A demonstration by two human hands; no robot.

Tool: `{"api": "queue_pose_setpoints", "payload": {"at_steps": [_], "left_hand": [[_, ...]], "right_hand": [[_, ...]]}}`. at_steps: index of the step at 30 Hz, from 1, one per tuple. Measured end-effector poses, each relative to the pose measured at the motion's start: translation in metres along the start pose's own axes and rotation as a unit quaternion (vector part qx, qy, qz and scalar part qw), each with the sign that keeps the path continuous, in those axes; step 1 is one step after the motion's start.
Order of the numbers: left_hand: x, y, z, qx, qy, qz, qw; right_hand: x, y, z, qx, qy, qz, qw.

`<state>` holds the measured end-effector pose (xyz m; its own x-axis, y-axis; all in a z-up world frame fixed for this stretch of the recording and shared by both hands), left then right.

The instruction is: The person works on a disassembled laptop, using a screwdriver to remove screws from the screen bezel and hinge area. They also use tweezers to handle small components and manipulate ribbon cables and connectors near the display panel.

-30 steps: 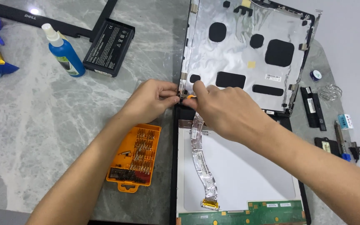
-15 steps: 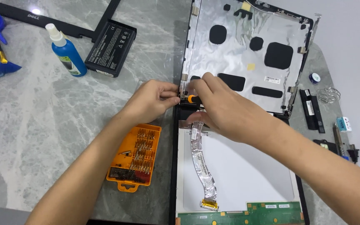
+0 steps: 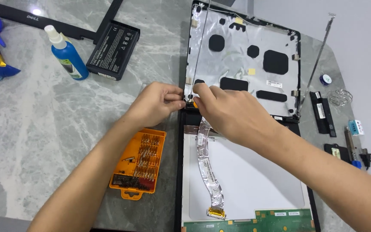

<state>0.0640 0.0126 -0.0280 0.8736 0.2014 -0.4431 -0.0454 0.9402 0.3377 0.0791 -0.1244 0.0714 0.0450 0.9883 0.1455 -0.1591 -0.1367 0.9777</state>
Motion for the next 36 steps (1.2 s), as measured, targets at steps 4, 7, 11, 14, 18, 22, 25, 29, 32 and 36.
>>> {"api": "queue_pose_setpoints", "payload": {"at_steps": [4,7,11,14,18,22,25,29,32,36], "left_hand": [[0.001,0.000,0.001,0.011,-0.012,0.012,1.000],[-0.003,0.001,0.004,0.017,-0.009,0.015,1.000],[-0.005,0.001,0.006,0.018,0.010,0.017,1.000],[-0.006,0.001,0.007,0.016,0.006,0.018,1.000],[-0.005,0.001,0.005,0.016,0.006,0.020,1.000],[-0.004,0.000,0.006,0.010,-0.025,0.029,0.999],[0.000,0.000,0.003,0.011,-0.028,0.036,0.999],[-0.019,0.004,0.023,-0.009,0.024,0.024,0.999],[-0.016,0.001,0.022,-0.035,0.032,0.016,0.999],[-0.015,0.003,0.021,-0.044,0.032,0.021,0.998]], "right_hand": [[0.000,0.004,0.003,0.034,-0.016,0.009,0.999],[-0.003,0.012,0.008,0.118,-0.054,0.019,0.991],[-0.015,0.026,0.019,0.212,-0.072,0.100,0.970],[-0.049,0.034,0.042,0.322,-0.213,0.219,0.896],[-0.130,0.037,0.082,0.357,-0.332,0.390,0.781],[-0.236,-0.004,0.155,0.381,-0.506,0.586,0.505],[-0.267,-0.046,0.208,0.429,-0.529,0.550,0.483],[-0.251,-0.107,0.257,0.423,-0.530,0.346,0.648],[-0.222,-0.118,0.258,0.466,-0.548,0.293,0.630],[-0.195,-0.121,0.251,0.515,-0.533,0.292,0.604]]}}
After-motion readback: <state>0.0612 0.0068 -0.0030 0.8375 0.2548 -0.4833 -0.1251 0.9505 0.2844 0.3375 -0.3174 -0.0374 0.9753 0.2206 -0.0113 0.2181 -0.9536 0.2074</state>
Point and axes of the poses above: each hand's wrist, its own x-axis towards the middle knuckle, its own y-axis out of the back of the hand, z = x × y, the point moved 6 cm from there along x, towards the middle knuckle, and after that the axes turned 13 degrees about y, right-handed, at the moved point
